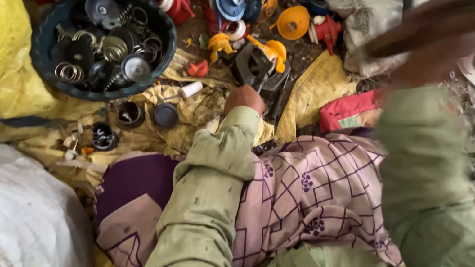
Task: The person sits on the floor and uses a hammer and pliers to break apart and manipulate small yellow plastic parts. They repeatedly strike the parts with the hammer and use pliers to pull or adjust pieces.
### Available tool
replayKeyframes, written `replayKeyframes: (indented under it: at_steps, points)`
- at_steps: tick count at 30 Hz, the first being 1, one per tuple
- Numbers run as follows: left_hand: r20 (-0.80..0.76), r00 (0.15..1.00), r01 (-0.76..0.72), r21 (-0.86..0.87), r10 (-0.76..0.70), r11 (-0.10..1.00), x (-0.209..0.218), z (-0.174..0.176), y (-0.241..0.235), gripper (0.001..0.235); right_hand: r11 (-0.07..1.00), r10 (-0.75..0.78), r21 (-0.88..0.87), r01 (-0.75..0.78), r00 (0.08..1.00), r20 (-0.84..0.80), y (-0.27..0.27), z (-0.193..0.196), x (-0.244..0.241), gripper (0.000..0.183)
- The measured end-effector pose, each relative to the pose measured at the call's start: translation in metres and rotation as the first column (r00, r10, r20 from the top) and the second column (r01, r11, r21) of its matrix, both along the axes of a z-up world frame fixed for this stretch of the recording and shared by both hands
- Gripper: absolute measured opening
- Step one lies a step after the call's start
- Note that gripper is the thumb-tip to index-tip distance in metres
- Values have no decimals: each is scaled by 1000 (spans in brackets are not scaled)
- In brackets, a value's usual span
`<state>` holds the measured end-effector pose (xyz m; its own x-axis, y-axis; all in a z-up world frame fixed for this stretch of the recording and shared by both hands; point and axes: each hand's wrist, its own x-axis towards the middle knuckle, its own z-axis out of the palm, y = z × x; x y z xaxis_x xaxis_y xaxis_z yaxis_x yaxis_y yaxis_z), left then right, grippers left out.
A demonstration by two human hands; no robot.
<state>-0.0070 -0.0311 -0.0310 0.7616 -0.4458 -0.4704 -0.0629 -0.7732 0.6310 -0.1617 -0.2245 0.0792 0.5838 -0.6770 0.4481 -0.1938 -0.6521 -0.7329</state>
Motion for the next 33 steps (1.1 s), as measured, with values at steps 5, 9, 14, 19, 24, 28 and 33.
replayKeyframes:
  at_steps: [5,9,14,19,24,28,33]
  points:
    - [33,997,73,-21,-72,997,9,10,5,24,998,-54,-26,51,693,-719,27,-65,21,67]
    - [-34,995,95,-27,-96,995,6,17,14,26,987,32,147,65,816,-577,31,-37,-7,63]
    - [-1,999,40,-9,-40,999,-4,14,13,26,962,49,271,-12,990,-129,34,21,-38,61]
    - [10,1000,11,-18,-11,1000,1,11,7,24,984,108,114,-140,961,255,17,78,-60,62]
    - [22,1000,23,-29,-22,999,5,4,4,25,998,55,29,-62,979,198,9,20,-28,62]
    - [-1,998,59,-24,-59,998,2,-2,3,26,999,-43,-43,24,847,-530,30,-69,4,63]
    - [-10,1000,28,-54,-28,998,-8,-1,4,26,972,90,221,84,732,-675,34,-60,-2,67]
